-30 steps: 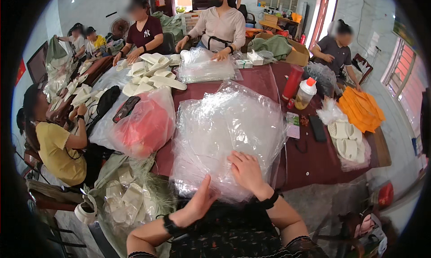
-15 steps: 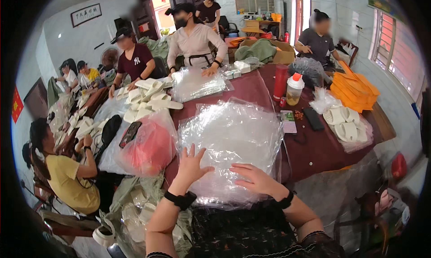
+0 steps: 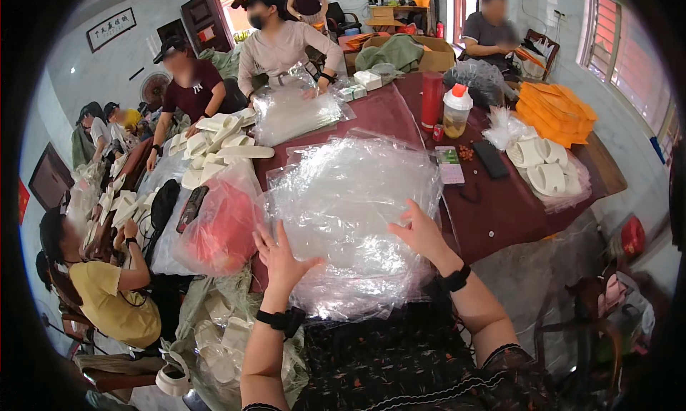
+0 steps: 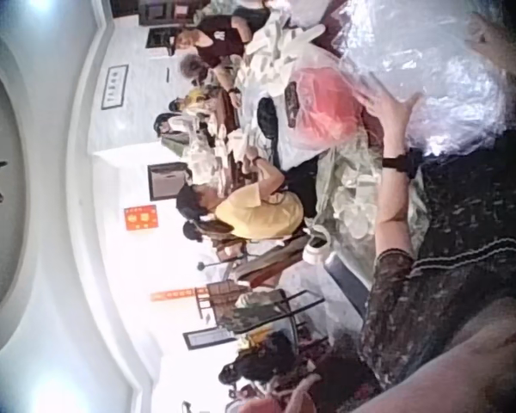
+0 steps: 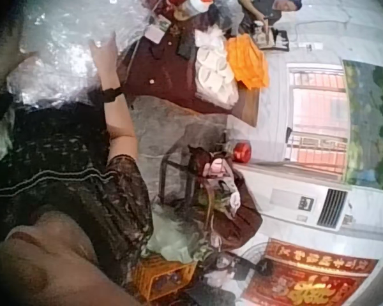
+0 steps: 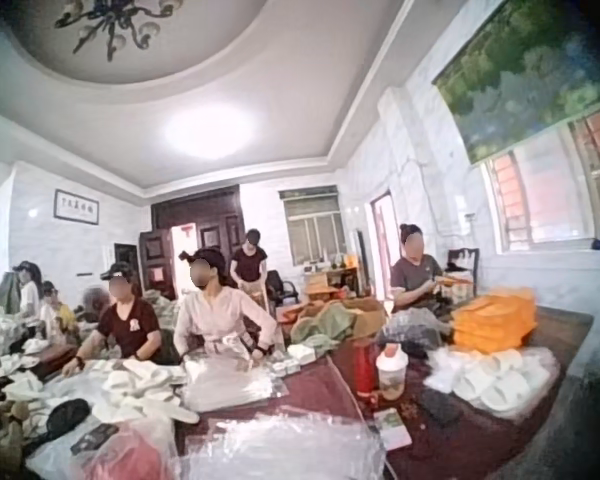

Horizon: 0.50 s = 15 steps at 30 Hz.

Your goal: The recorder picks up pairs of white sandals and places them into clear plastic bags.

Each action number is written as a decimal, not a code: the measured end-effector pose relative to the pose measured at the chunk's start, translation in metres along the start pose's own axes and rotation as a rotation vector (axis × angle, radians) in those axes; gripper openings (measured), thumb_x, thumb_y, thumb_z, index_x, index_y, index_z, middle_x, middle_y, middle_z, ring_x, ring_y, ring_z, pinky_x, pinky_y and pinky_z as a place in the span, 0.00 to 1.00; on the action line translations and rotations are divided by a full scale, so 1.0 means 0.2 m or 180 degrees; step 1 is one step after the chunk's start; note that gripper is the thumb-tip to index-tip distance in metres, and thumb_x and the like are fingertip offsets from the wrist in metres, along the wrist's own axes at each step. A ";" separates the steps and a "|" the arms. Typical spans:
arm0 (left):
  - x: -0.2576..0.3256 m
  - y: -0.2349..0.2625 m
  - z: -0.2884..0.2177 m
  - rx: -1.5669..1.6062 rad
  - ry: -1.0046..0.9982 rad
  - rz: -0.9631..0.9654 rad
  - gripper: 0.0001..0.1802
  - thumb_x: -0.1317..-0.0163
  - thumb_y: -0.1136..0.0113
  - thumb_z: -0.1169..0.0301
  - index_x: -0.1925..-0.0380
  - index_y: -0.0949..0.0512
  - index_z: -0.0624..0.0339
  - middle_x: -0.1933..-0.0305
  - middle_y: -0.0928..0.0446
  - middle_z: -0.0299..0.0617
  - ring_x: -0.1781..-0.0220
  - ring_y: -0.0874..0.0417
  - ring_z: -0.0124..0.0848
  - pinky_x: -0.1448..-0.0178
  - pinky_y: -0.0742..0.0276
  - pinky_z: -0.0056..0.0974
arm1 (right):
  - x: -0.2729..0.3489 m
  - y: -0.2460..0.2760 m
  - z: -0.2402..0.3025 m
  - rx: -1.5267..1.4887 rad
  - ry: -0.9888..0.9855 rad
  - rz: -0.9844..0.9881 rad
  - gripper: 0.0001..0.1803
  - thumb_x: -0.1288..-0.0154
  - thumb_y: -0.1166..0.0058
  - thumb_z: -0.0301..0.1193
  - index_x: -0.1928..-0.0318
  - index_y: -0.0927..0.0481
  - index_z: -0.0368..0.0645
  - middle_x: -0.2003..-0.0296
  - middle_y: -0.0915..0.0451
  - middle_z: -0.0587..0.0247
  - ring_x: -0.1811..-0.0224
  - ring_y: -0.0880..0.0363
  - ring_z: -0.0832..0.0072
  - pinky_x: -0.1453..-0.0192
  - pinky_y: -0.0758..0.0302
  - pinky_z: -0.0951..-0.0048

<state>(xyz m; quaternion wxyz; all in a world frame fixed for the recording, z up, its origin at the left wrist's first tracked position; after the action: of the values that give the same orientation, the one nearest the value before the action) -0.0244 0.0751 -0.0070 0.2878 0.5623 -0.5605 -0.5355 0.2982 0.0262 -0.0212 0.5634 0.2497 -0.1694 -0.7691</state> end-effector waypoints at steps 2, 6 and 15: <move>-0.01 -0.01 0.07 0.0062 0.0398 -0.0481 0.68 0.62 0.20 0.45 0.27 0.51 0.61 0.25 0.52 0.71 0.27 0.46 0.67 0.28 0.45 0.61 | -0.03 -0.02 0.02 0.0099 0.0010 0.0222 0.45 0.41 0.34 0.41 0.30 0.41 0.35 0.56 0.19 0.50 0.62 0.19 0.60 0.53 0.22 0.63; -0.08 0.02 0.17 0.1393 0.0651 -0.0320 0.60 0.57 0.21 0.51 0.29 0.46 0.62 0.37 0.30 0.66 0.38 0.28 0.59 0.35 0.33 0.54 | -0.06 -0.04 0.10 -0.0286 0.0392 0.0470 0.41 0.41 0.39 0.29 0.29 0.42 0.40 0.59 0.18 0.56 0.67 0.19 0.63 0.57 0.23 0.64; -0.07 0.08 0.20 0.4792 0.1546 0.0391 0.34 0.48 0.35 0.82 0.39 0.34 0.71 0.64 0.20 0.36 0.65 0.20 0.24 0.63 0.26 0.28 | -0.14 0.00 0.22 -0.0352 0.1174 0.0710 0.41 0.41 0.42 0.22 0.27 0.44 0.44 0.56 0.19 0.60 0.59 0.22 0.68 0.53 0.25 0.69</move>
<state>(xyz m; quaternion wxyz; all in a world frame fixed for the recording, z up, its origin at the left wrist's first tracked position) -0.0633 0.0952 0.0008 -0.0265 0.6750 -0.7236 0.1419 0.2787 0.0517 0.0206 0.6792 0.3345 -0.0477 -0.6515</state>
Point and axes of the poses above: each hand's wrist, its own x-axis away from the middle knuckle, its own y-axis out of the back of the hand, z = x × y, the point moved 1 cm from there along -x, towards the middle knuckle
